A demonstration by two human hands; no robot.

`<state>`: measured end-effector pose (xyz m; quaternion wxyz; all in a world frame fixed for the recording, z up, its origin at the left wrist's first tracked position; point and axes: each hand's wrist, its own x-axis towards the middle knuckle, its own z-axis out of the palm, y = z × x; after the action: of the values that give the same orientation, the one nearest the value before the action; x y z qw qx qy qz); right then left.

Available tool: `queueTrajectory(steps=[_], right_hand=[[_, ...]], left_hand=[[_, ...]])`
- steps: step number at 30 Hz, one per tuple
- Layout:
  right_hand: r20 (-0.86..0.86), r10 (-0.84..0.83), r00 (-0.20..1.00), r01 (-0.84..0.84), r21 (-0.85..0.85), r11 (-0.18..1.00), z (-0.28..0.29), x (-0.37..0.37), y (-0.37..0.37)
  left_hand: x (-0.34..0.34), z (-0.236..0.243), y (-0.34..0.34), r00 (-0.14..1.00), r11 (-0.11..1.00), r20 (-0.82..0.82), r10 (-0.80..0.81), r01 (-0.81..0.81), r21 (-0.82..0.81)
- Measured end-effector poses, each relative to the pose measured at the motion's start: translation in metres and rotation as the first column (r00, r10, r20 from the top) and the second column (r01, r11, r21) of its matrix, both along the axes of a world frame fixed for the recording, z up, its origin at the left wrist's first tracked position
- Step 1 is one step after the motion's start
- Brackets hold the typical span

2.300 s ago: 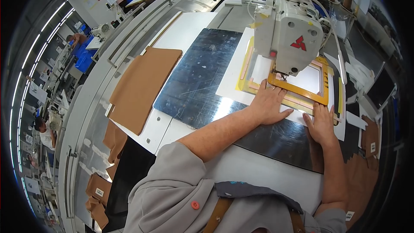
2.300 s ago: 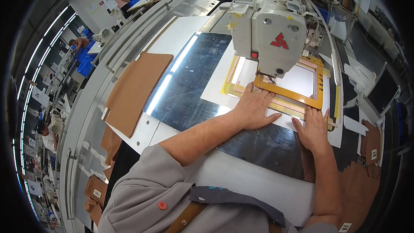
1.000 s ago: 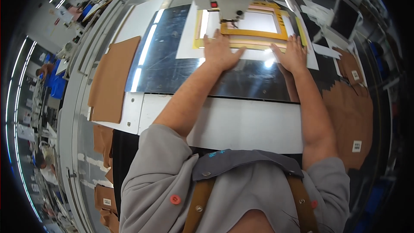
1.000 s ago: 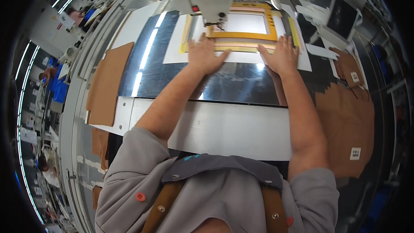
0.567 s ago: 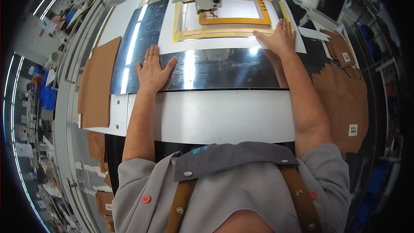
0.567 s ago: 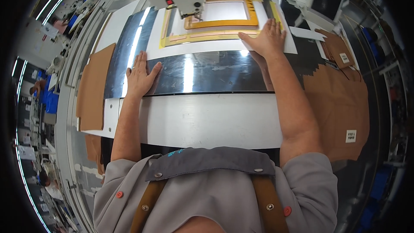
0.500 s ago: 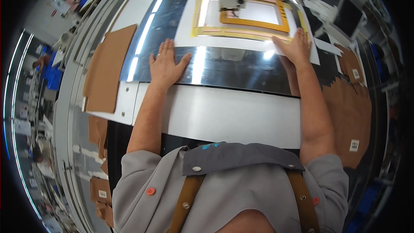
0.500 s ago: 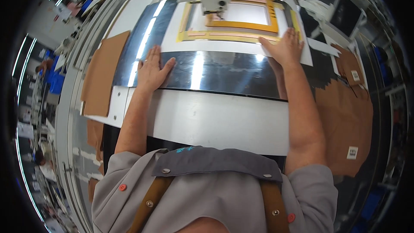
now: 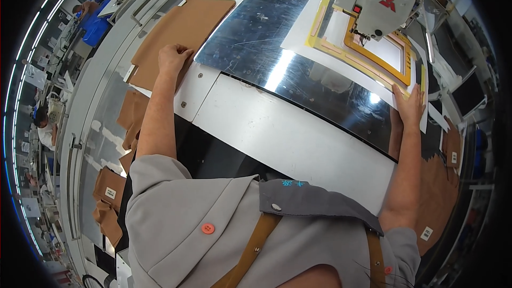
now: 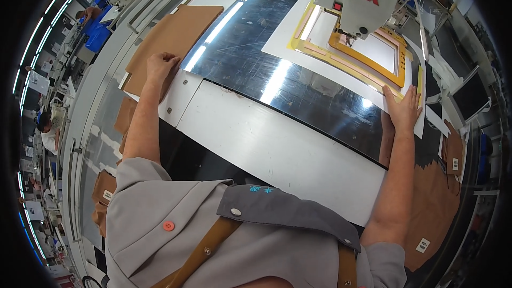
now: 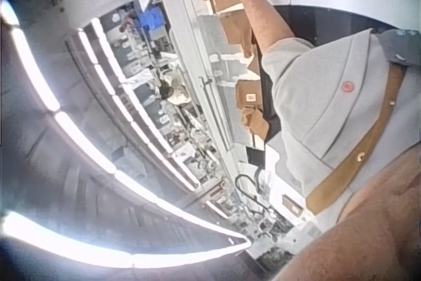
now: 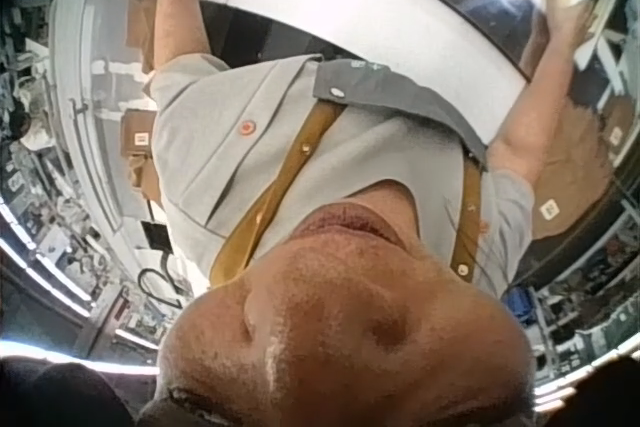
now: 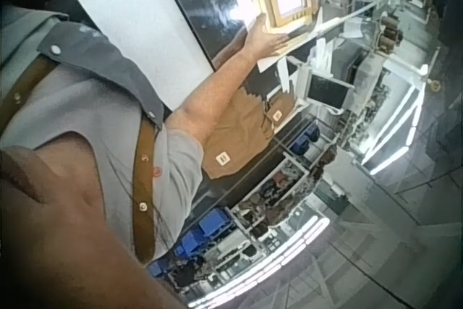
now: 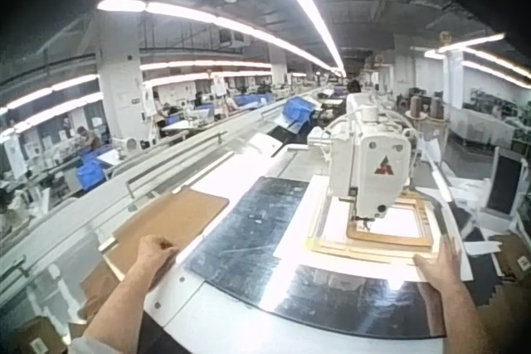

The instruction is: Placing leather pieces into a template frame for an automated sewing machine in a workshop.

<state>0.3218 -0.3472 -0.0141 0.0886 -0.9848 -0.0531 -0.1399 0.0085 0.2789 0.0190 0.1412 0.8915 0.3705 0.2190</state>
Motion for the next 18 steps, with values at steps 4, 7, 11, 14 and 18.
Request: queueTrajectory(steps=[4, 7, 11, 14, 18], right_hand=[[0.017, 0.014, 1.0, -0.014, 0.012, 1.0, 0.001, 0.003, -0.003], [0.012, 0.028, 1.0, -0.029, 0.073, 0.997, 0.005, -0.001, -0.003], [0.01, 0.023, 1.0, -0.024, 0.062, 0.998, 0.003, -0.004, -0.001], [-0.014, 0.04, 0.999, -0.038, 0.072, 0.997, 0.009, -0.009, 0.003], [-0.048, 0.043, 0.998, -0.038, 0.085, 0.996, 0.015, -0.016, 0.007]], left_hand=[[0.009, 0.009, -0.002, 0.994, 1.0, -0.107, 0.005, -0.002, 0.026], [0.024, 0.014, -0.019, 0.978, 0.98, -0.207, 0.021, 0.02, 0.197], [0.025, 0.007, -0.016, 0.971, 0.969, -0.237, 0.041, 0.019, 0.246], [0.019, 0.015, -0.008, 0.981, 0.983, -0.167, 0.101, -0.073, 0.171], [0.019, 0.018, 0.022, 0.968, 0.96, -0.02, 0.25, -0.25, -0.127]])
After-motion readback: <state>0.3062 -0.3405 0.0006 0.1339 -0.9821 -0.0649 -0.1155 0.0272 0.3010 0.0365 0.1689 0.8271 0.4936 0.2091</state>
